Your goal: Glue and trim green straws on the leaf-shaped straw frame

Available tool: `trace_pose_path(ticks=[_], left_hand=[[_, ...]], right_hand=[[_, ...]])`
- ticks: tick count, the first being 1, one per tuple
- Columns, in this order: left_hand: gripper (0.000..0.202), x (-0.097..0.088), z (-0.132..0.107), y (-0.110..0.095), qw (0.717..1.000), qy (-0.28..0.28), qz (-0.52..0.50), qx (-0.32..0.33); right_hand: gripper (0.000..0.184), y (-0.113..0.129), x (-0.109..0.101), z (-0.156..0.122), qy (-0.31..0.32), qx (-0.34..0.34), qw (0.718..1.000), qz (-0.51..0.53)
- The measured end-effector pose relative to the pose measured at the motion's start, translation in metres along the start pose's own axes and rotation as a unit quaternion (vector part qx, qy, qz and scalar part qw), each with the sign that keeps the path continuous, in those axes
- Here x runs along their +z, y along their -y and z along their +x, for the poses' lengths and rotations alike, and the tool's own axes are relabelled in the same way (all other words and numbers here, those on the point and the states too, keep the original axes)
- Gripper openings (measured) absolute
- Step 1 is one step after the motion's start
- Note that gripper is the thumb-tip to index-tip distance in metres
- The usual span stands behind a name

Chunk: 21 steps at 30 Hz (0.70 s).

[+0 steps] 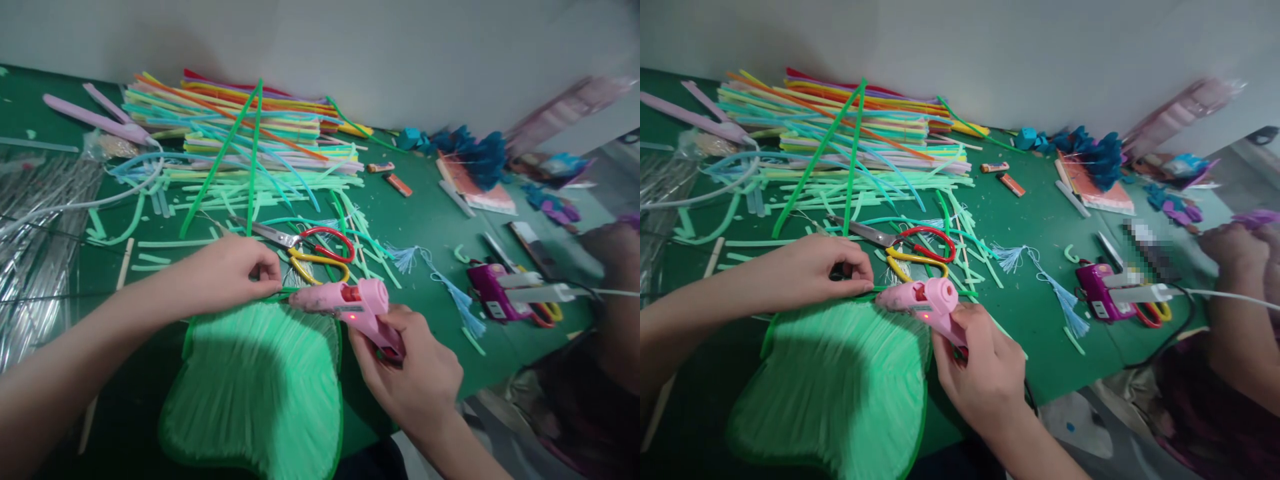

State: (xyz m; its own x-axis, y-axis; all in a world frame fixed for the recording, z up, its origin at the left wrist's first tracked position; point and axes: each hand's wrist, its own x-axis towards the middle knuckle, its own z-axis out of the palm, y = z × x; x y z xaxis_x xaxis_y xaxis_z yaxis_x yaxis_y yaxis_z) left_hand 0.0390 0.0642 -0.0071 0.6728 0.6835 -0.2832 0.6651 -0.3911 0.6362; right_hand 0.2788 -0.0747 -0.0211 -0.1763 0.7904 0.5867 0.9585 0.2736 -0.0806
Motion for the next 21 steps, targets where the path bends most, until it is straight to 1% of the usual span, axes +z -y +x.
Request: trace_pose_path(ticks=[7, 14, 21], left_hand=[[0.022, 0.002, 0.001, 0.003, 1.000, -0.017, -0.011, -0.001], [0.021, 0.002, 0.001, 0.005, 0.999, -0.015, -0.028, -0.008], [0.022, 0.002, 0.001, 0.006, 0.999, -0.011, -0.045, -0.015]], right_hand=[[0.013, -0.003, -0.004, 0.001, 0.005, 0.007, 1.000, -0.006], [0.015, -0.007, -0.005, 0.000, -0.004, 0.006, 1.000, -0.026], [0.012, -0.010, -0.007, 0.001, -0.002, 0.005, 1.000, -0.028]])
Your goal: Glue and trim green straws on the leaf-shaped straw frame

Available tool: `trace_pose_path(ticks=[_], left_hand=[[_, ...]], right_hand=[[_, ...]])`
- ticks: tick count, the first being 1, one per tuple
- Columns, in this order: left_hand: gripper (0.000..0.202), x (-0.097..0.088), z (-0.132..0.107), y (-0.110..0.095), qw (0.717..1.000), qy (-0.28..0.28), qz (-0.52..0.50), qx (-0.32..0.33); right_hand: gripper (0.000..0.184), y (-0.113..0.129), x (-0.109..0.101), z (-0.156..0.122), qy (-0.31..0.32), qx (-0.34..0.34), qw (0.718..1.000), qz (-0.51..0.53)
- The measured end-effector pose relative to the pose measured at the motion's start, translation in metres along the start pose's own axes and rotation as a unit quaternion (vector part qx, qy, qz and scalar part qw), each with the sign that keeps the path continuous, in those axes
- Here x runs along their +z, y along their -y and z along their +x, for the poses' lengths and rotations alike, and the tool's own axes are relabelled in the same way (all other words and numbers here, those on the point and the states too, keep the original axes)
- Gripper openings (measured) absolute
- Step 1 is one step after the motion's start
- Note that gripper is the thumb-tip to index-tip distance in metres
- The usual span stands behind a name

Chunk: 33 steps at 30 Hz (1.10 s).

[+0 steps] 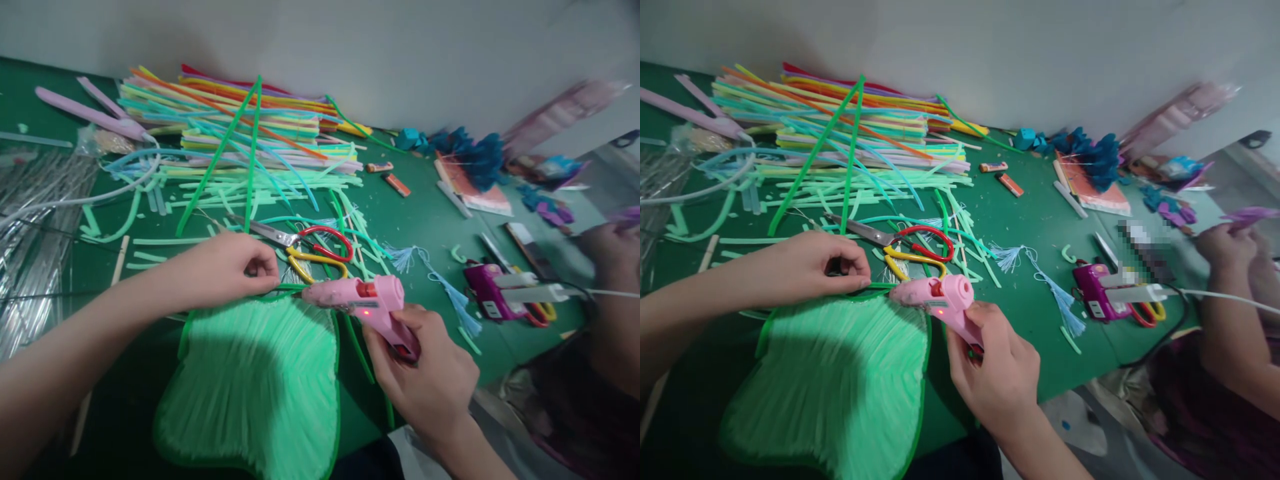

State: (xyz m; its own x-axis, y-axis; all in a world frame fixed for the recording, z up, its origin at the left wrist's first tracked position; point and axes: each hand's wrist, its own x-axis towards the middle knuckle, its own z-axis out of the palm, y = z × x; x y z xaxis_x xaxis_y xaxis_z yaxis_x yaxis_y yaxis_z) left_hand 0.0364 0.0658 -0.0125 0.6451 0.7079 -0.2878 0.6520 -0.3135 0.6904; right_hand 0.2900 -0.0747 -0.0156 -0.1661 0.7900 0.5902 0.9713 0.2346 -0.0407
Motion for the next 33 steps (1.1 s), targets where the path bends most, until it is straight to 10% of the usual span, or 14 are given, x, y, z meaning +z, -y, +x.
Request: trace_pose_path(ticks=[33], left_hand=[[0.028, -0.0017, 0.0012, 0.0010, 1.000, 0.005, -0.006, -0.019]], right_hand=[[0.011, 0.0001, -0.0021, 0.0002, 0.001, 0.007, 1.000, 0.012]])
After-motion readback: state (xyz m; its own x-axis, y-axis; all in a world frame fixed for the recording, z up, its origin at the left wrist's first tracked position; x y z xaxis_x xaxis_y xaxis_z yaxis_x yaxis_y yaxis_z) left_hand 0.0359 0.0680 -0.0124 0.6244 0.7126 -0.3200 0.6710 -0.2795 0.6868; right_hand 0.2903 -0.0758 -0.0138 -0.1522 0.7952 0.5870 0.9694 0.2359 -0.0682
